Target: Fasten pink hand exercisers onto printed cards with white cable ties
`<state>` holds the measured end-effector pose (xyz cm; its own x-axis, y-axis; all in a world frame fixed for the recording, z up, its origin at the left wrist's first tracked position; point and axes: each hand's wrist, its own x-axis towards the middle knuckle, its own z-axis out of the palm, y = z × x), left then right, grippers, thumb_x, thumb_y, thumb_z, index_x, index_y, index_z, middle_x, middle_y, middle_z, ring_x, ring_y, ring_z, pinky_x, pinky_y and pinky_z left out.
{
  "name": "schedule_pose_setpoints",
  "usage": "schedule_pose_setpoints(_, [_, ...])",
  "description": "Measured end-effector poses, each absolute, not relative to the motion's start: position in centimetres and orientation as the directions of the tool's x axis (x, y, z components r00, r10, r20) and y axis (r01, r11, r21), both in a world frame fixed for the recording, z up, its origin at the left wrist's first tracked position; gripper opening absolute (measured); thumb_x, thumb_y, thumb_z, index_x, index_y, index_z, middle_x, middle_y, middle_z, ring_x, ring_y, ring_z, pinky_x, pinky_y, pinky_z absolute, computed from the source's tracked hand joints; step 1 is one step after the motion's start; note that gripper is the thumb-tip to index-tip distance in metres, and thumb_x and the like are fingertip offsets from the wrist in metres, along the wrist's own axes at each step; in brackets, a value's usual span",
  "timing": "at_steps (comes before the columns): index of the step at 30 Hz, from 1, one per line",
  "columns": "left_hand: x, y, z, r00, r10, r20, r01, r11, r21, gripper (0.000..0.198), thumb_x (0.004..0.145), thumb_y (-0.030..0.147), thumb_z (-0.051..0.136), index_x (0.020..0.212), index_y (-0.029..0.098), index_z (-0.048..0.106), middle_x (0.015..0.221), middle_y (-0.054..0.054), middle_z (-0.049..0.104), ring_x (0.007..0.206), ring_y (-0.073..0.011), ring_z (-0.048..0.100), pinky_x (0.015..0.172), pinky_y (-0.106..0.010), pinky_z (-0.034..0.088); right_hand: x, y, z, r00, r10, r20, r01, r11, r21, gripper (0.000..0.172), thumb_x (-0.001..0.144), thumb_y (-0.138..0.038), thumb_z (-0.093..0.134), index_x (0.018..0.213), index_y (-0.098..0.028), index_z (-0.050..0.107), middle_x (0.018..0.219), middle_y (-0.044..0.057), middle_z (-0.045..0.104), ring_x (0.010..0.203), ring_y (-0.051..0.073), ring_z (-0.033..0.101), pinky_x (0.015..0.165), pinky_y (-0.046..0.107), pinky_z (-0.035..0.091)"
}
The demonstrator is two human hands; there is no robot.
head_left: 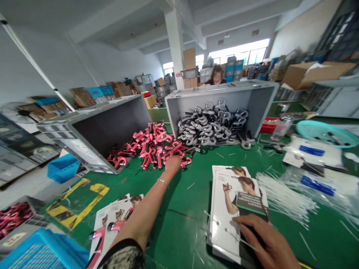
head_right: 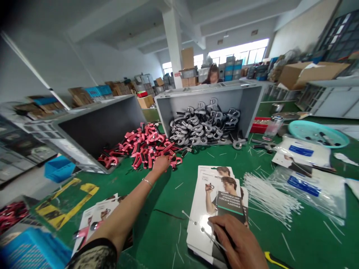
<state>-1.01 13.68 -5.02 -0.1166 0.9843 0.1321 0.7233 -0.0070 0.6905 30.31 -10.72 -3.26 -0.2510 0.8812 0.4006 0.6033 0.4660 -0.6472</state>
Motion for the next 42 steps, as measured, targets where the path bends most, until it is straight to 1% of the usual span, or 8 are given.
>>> schedule_pose_setpoints(6, [2.2, 9.7, -5.9, -0.106, 0.983, 0.149, 0.506, -0.075, 0.859, 0.031, 0.084, 0.027, 0.068, 0.112, 0.015, 0.065, 0.108, -0.012, 0.068, 0.102, -0.0236, 0.062, 0.094, -0.039, 0.047, 30.0, -11.4, -2.7, -0.214, 0.919, 0.331, 0.534, 0.394, -0.748, 0.019, 0.097, -0.032, 0.051, 0.105, -0.029, 0.068, 0.099, 0.005, 0.073, 0.089, 0.021, 0.07, 0.078, 0.032, 0.056])
schedule_pose_setpoints(10, [3.0, 2.3, -3.1, -0.117, 0.981, 0.155, 0.28, -0.117, 0.953, 0.036, 0.09, 0.048, 0.053, 0.108, 0.017, 0.062, 0.084, -0.006, 0.068, 0.066, -0.0166, 0.061, 0.067, -0.031, 0.051, 31.2, -12.2, -1.9, -0.05, 0.978, 0.202, 0.307, 0.207, -0.929, 0.021, 0.099, -0.039, 0.048, 0.109, -0.025, 0.061, 0.079, 0.003, 0.07, 0.055, 0.015, 0.06, 0.05, 0.025, 0.049])
schedule_pose_setpoints(14, [5.9, -6.4, 2.1, -0.056, 0.995, 0.078, -0.346, -0.092, 0.934, 0.022, 0.092, 0.041, 0.058, 0.093, 0.019, 0.061, 0.081, -0.003, 0.066, 0.056, -0.0103, 0.053, 0.061, -0.026, 0.046, 31.4, -12.6, 0.4, 0.003, 0.988, 0.151, 0.17, 0.149, -0.974, 0.022, 0.094, -0.045, 0.056, 0.098, -0.023, 0.054, 0.092, 0.007, 0.072, 0.069, 0.016, 0.065, 0.055, 0.024, 0.051])
schedule_pose_setpoints(17, [9.5, -11.0, 3.8, 0.11, 0.993, -0.034, -0.506, 0.086, 0.858, 0.024, 0.091, 0.04, 0.061, 0.107, 0.022, 0.063, 0.077, -0.003, 0.065, 0.051, -0.0102, 0.05, 0.054, -0.025, 0.043, 30.6, -12.8, 2.3, -0.094, 0.988, 0.125, 0.131, 0.137, -0.982, 0.031, 0.087, -0.049, 0.065, 0.084, -0.023, 0.048, 0.094, 0.007, 0.069, 0.077, 0.018, 0.065, 0.062, 0.026, 0.053])
schedule_pose_setpoints(21, [11.8, -10.8, 2.7, 0.223, 0.973, -0.06, -0.414, 0.15, 0.898, 0.048, 0.086, 0.041, 0.067, 0.13, 0.026, 0.056, 0.091, -0.005, 0.071, 0.059, -0.0135, 0.06, 0.061, -0.027, 0.048, 30.3, -12.7, 3.2, -0.13, 0.991, -0.012, 0.023, -0.009, -1.0, 0.04, 0.085, -0.056, 0.065, 0.081, -0.023, 0.043, 0.064, -0.006, 0.051, 0.048, 0.009, 0.048, 0.041, 0.019, 0.038])
schedule_pose_setpoints(30, [9.8, -0.9, -0.5, 0.369, 0.912, 0.179, 0.107, -0.233, 0.967, 0.017, 0.083, 0.032, 0.068, 0.091, 0.019, 0.077, 0.09, -0.006, 0.074, 0.085, -0.021, 0.065, 0.079, -0.029, 0.047, 31.5, -8.7, 1.4, -0.119, 0.985, -0.122, 0.257, -0.088, -0.962, 0.035, 0.09, -0.058, 0.051, 0.084, -0.024, 0.044, 0.051, -0.009, 0.048, 0.038, 0.01, 0.037, 0.039, 0.021, 0.026])
schedule_pose_setpoints(35, [9.7, -2.6, -0.9, 0.46, 0.85, 0.258, 0.236, -0.398, 0.887, 0.018, 0.089, 0.033, 0.062, 0.089, 0.023, 0.077, 0.093, -0.005, 0.074, 0.092, -0.0226, 0.061, 0.086, -0.032, 0.042, 32.3, -11.8, 1.5, 0.02, 0.999, 0.03, 0.776, 0.003, -0.63, 0.023, 0.095, -0.046, 0.048, 0.087, -0.024, 0.053, 0.071, 0.001, 0.064, 0.062, 0.021, 0.06, 0.056, 0.03, 0.04])
schedule_pose_setpoints(42, [11.7, -0.2, 0.5, 0.497, 0.775, 0.39, 0.292, -0.572, 0.766, 0.023, 0.093, 0.025, 0.056, 0.105, 0.025, 0.075, 0.108, -0.006, 0.073, 0.104, -0.0244, 0.059, 0.095, -0.037, 0.037, 30.7, -13.4, 1.6, -0.187, 0.956, 0.224, 0.726, 0.289, -0.624, 0.013, 0.094, -0.025, 0.056, 0.106, -0.026, 0.059, 0.114, 0.008, 0.06, 0.106, 0.025, 0.057, 0.09, 0.04, 0.047])
